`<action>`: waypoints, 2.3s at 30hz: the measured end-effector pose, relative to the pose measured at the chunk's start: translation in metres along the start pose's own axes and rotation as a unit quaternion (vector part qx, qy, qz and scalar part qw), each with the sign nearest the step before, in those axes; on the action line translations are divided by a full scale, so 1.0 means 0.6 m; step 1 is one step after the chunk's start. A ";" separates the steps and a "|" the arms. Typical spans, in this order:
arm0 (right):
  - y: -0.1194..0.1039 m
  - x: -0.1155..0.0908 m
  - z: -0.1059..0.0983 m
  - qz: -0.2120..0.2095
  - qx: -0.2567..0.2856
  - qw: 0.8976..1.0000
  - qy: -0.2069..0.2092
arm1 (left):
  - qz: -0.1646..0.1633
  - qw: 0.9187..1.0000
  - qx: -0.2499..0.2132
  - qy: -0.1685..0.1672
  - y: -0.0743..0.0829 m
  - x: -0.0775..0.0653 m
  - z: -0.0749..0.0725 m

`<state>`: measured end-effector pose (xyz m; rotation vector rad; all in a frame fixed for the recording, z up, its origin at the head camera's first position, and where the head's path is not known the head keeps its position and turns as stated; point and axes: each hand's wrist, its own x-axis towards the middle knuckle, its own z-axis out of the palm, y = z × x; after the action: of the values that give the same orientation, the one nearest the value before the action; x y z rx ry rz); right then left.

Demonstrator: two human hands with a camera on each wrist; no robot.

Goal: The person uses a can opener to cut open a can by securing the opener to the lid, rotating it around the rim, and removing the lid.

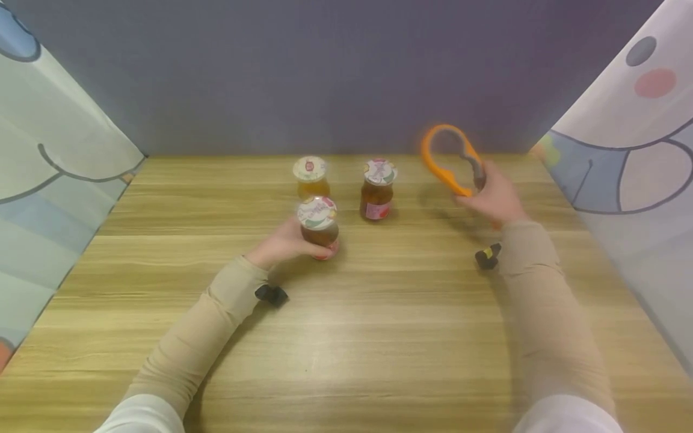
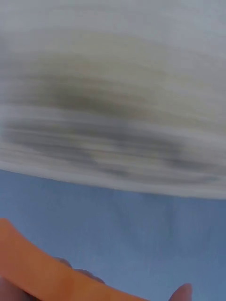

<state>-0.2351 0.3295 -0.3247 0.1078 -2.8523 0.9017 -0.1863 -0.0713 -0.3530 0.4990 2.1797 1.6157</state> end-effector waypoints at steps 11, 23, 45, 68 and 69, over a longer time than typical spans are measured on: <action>-0.039 -0.004 0.004 -0.022 0.049 0.998 0.027 | -0.002 1.000 -0.006 -0.001 -0.002 0.002 -0.001; -0.088 -0.018 0.007 -0.040 0.079 0.996 0.017 | -0.011 1.000 0.011 0.005 0.000 0.002 0.000; -0.179 -0.052 0.049 -0.144 0.069 0.987 0.013 | -0.012 1.000 0.008 0.003 0.003 0.000 0.000; -0.220 -0.058 0.096 -0.246 0.109 0.963 -0.025 | -0.002 1.000 0.004 -0.002 0.002 -0.002 -0.001; -0.224 -0.058 0.098 -0.246 0.107 0.963 -0.031 | -0.001 1.000 0.000 -0.004 0.002 -0.003 -0.001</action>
<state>-0.1926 0.1866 -0.3016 0.8389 -2.5711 1.0915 -0.1853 -0.0723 -0.3516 0.5025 2.1749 1.6105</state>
